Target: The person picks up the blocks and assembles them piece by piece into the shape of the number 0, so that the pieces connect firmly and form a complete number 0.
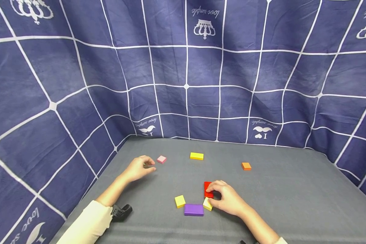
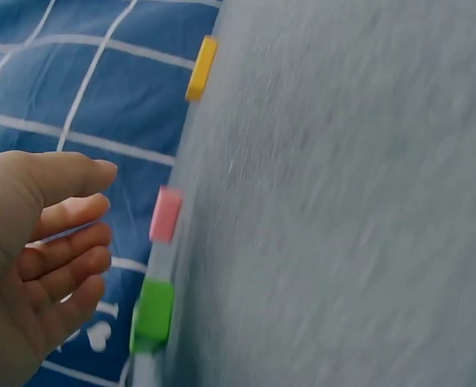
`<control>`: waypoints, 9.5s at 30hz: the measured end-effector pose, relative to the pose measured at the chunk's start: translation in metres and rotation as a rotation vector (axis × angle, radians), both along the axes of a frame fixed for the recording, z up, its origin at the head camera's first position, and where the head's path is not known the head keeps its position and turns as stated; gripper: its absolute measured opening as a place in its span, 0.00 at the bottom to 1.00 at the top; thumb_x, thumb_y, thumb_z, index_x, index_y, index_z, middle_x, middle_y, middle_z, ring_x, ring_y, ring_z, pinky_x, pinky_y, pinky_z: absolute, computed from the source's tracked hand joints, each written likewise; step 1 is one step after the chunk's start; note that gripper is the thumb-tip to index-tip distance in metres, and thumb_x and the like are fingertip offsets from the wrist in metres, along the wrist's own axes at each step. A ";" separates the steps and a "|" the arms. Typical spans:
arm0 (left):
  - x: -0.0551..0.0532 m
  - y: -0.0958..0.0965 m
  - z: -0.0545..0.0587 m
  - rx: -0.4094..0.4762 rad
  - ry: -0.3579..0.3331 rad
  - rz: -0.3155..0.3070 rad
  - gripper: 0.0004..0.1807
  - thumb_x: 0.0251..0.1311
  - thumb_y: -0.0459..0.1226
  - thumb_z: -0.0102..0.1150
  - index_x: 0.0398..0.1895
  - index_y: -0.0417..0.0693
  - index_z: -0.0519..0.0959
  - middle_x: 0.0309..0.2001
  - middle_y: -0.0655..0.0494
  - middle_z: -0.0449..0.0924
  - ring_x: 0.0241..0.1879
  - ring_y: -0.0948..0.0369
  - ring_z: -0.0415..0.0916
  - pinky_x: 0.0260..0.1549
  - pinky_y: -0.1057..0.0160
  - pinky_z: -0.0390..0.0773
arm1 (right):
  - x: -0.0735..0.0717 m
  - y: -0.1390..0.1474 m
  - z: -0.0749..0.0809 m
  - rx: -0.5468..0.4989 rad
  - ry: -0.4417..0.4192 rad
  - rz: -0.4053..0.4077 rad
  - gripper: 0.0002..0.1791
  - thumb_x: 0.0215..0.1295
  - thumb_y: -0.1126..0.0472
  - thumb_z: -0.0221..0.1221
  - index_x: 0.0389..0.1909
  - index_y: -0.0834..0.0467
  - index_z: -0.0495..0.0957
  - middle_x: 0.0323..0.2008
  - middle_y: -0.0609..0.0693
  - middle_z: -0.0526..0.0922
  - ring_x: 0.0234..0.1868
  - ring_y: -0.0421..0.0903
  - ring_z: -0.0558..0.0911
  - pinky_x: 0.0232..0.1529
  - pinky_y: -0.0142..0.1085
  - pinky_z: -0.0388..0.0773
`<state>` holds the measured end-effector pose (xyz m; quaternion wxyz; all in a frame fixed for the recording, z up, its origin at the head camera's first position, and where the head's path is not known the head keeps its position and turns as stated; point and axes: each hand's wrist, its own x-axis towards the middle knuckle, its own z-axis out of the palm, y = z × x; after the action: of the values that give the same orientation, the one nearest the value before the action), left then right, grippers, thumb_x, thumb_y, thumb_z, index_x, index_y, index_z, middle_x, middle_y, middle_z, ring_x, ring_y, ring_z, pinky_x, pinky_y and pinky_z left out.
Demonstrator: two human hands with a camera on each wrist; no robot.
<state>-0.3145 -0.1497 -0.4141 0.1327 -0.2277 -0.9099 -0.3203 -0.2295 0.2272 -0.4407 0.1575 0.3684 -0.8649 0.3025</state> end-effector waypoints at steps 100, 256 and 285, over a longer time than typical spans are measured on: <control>0.017 0.056 0.004 -0.012 -0.064 -0.245 0.31 0.40 0.43 0.79 0.50 0.39 0.80 0.46 0.51 0.82 0.46 0.55 0.79 0.49 0.56 0.76 | -0.002 0.001 -0.003 -0.011 -0.012 0.008 0.14 0.51 0.65 0.70 0.39 0.51 0.82 0.42 0.41 0.80 0.45 0.42 0.77 0.48 0.38 0.74; 0.063 0.083 -0.022 -0.182 0.035 -0.372 0.18 0.52 0.43 0.70 0.44 0.45 0.82 0.47 0.55 0.80 0.51 0.59 0.75 0.53 0.64 0.72 | 0.000 -0.001 0.000 0.009 -0.017 -0.017 0.13 0.51 0.66 0.69 0.38 0.54 0.82 0.42 0.43 0.80 0.45 0.42 0.77 0.48 0.38 0.74; 0.063 0.082 -0.022 -0.157 0.021 -0.378 0.18 0.53 0.43 0.69 0.45 0.45 0.82 0.47 0.55 0.80 0.50 0.59 0.75 0.53 0.62 0.73 | -0.046 0.056 0.026 -0.039 -0.185 -0.339 0.11 0.57 0.63 0.67 0.41 0.63 0.84 0.41 0.51 0.83 0.45 0.54 0.79 0.43 0.46 0.77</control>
<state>-0.2516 -0.0673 -0.4360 0.0615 -0.4072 -0.8719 -0.2650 -0.2758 0.2836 -0.4143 0.1332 0.1850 -0.9194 0.3206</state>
